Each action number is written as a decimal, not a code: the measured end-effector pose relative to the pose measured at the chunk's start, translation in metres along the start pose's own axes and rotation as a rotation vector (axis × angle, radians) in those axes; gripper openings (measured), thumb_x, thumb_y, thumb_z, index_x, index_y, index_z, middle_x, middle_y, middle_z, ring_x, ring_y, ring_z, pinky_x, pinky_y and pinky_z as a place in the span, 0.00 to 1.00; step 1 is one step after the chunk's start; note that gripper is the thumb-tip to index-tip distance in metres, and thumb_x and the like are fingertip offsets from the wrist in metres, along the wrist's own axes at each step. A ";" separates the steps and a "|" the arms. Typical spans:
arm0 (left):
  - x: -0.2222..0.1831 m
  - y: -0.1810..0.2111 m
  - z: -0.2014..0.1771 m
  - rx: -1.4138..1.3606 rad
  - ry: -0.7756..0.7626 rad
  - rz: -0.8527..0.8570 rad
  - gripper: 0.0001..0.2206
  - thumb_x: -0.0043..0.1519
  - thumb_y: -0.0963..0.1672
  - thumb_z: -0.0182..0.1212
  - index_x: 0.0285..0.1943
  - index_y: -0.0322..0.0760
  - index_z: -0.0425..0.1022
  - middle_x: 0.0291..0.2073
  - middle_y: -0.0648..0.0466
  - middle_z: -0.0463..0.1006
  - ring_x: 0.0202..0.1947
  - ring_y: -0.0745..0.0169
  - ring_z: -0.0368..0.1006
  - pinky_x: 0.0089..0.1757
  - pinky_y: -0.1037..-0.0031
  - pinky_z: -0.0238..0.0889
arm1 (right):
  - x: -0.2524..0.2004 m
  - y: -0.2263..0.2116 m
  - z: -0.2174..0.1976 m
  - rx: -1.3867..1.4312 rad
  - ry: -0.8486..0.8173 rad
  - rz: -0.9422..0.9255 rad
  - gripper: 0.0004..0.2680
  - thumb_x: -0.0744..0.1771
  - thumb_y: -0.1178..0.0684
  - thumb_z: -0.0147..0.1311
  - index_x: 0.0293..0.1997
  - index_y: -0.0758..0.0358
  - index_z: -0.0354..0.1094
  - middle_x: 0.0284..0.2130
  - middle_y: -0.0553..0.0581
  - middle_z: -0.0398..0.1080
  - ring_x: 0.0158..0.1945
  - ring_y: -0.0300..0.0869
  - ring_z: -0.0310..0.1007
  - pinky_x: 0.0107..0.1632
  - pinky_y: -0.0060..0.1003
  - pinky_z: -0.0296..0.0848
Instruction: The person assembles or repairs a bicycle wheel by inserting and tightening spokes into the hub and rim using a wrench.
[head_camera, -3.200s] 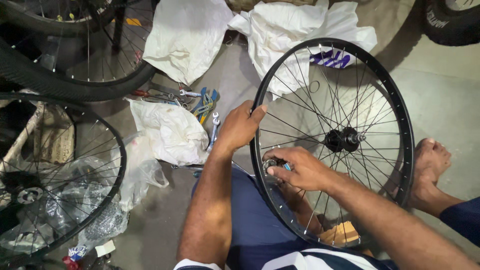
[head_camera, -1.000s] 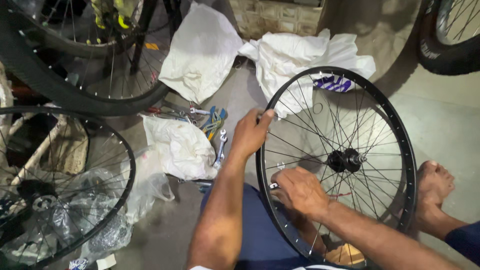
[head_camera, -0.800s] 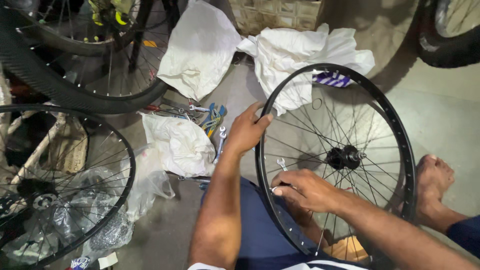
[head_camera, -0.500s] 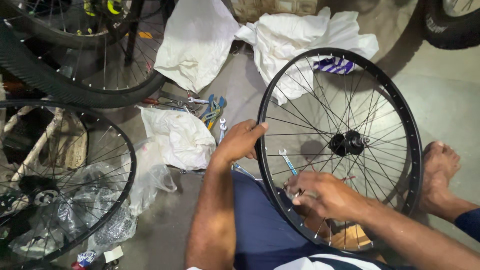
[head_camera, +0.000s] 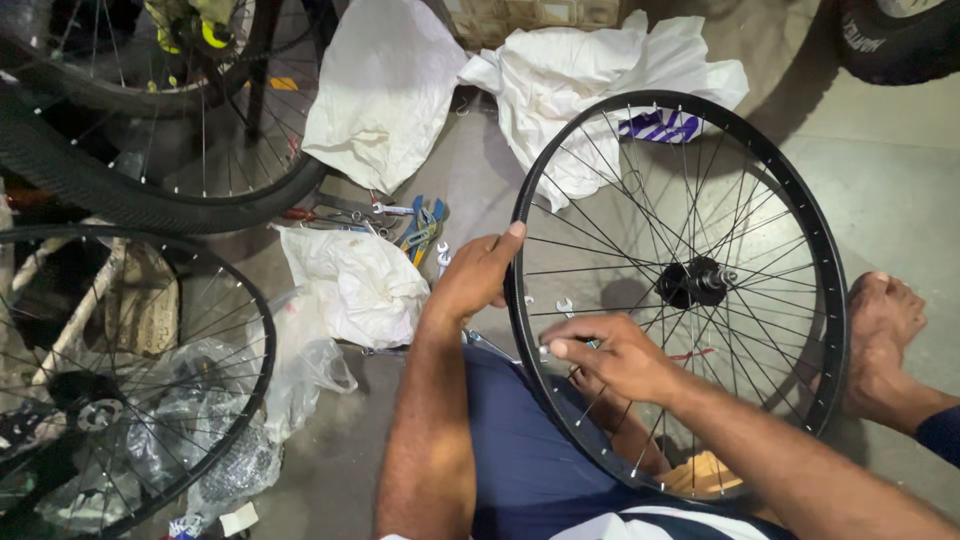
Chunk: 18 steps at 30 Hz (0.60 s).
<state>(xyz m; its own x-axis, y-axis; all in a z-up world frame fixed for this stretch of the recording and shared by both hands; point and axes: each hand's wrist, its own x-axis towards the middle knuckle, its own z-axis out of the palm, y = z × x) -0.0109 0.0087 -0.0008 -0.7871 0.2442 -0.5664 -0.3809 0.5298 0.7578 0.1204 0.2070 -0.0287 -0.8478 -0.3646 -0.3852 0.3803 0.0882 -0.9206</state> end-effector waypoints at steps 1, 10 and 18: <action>0.000 0.000 0.000 -0.005 0.002 -0.003 0.30 0.65 0.59 0.50 0.31 0.28 0.73 0.21 0.50 0.74 0.19 0.63 0.73 0.23 0.70 0.71 | 0.000 0.003 -0.001 -0.003 -0.005 0.003 0.10 0.66 0.48 0.57 0.46 0.60 0.78 0.37 0.57 0.81 0.29 0.37 0.76 0.32 0.36 0.75; -0.001 0.007 0.003 0.134 0.061 0.039 0.24 0.62 0.56 0.58 0.30 0.29 0.70 0.20 0.51 0.71 0.17 0.62 0.71 0.21 0.69 0.67 | 0.001 0.000 0.021 -0.639 0.101 -0.171 0.15 0.61 0.55 0.65 0.52 0.59 0.71 0.35 0.59 0.76 0.39 0.49 0.76 0.44 0.47 0.73; -0.003 0.010 0.005 0.148 0.065 0.026 0.21 0.62 0.54 0.58 0.31 0.31 0.71 0.19 0.50 0.77 0.16 0.62 0.73 0.21 0.69 0.65 | 0.003 0.006 0.004 -0.073 0.024 0.280 0.14 0.63 0.56 0.71 0.49 0.73 0.73 0.38 0.66 0.74 0.39 0.64 0.76 0.42 0.53 0.72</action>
<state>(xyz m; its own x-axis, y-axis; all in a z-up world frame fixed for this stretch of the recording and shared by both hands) -0.0102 0.0171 0.0070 -0.8272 0.2089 -0.5216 -0.2882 0.6391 0.7131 0.1219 0.2031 -0.0350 -0.7224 -0.2943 -0.6257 0.5741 0.2492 -0.7800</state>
